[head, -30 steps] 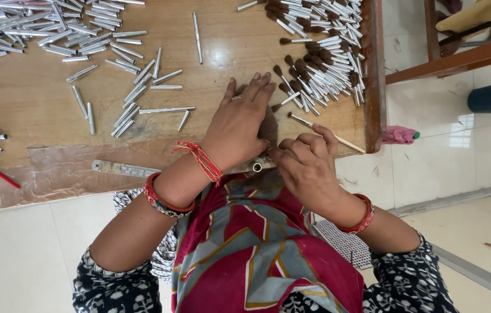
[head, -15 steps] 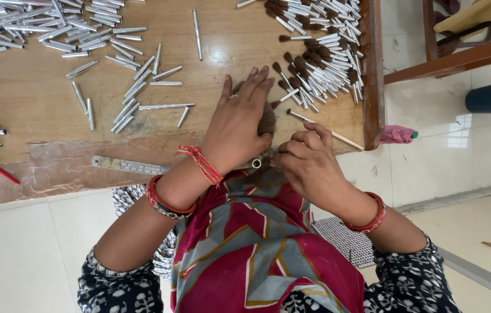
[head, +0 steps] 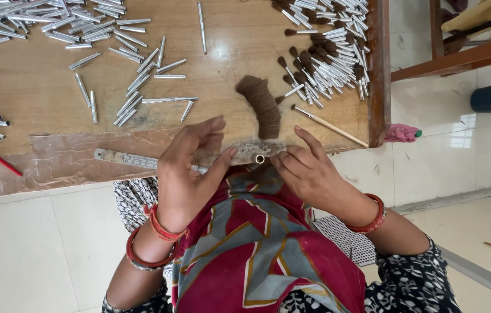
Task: Inserting hair bundles into metal ferrules to assemble brushes and using a ruler for alignment.
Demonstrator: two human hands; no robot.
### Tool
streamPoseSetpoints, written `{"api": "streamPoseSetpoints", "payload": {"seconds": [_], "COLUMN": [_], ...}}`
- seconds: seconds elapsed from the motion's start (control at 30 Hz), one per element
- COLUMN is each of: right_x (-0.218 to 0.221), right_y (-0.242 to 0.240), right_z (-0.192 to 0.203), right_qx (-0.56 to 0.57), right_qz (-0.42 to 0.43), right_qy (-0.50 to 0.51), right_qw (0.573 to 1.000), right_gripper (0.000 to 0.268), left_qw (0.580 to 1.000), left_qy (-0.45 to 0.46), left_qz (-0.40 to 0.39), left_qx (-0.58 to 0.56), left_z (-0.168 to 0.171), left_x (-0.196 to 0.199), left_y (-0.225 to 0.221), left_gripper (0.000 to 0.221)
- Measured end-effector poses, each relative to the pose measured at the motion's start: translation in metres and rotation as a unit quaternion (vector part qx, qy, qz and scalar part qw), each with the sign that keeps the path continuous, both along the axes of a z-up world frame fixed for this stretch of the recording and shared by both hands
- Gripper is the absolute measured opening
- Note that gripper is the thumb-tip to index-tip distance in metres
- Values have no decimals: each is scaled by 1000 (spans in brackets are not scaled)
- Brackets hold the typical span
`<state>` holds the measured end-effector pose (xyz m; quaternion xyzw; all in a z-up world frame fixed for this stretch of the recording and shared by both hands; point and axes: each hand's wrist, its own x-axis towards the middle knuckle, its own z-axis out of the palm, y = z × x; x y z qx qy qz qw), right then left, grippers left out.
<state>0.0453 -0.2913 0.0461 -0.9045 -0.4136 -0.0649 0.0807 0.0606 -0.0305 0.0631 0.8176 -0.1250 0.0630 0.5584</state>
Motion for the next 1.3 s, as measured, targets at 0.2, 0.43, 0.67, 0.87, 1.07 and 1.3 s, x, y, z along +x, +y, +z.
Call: {"api": "streamPoseSetpoints", "payload": {"seconds": [0.2,0.43,0.67,0.87,1.07,1.3], "right_x": [1,-20,-24,-26,-30,-32], "right_y": [-2,1,7,7,12,10], "right_z": [4,27,24,8,-1,-4], "right_qx": [-24,-18,45,301,376,374], "right_qz": [58,85,89,-35,-34,-40], "right_qy": [-62,-108,-105,168,172,157], "right_qw": [996,990,990,938,910,913], "right_gripper": [24,23,27,42,32,37], "left_qw": [991,966,972,927,881,875], "left_qy": [127,202,183,270,334,338], "left_qz": [-36,-133,-123,-143,-164,-157], "left_qx": [-9,-91,-83,-219,-293,-309], "left_z": [-14,0,-17,-33,-45,-51], "left_x": [-28,-33,-43,-50,-53,-55], "left_y": [0,-18,-27,-30,-32,-35], "left_gripper": [24,28,8,4,8,7]}}
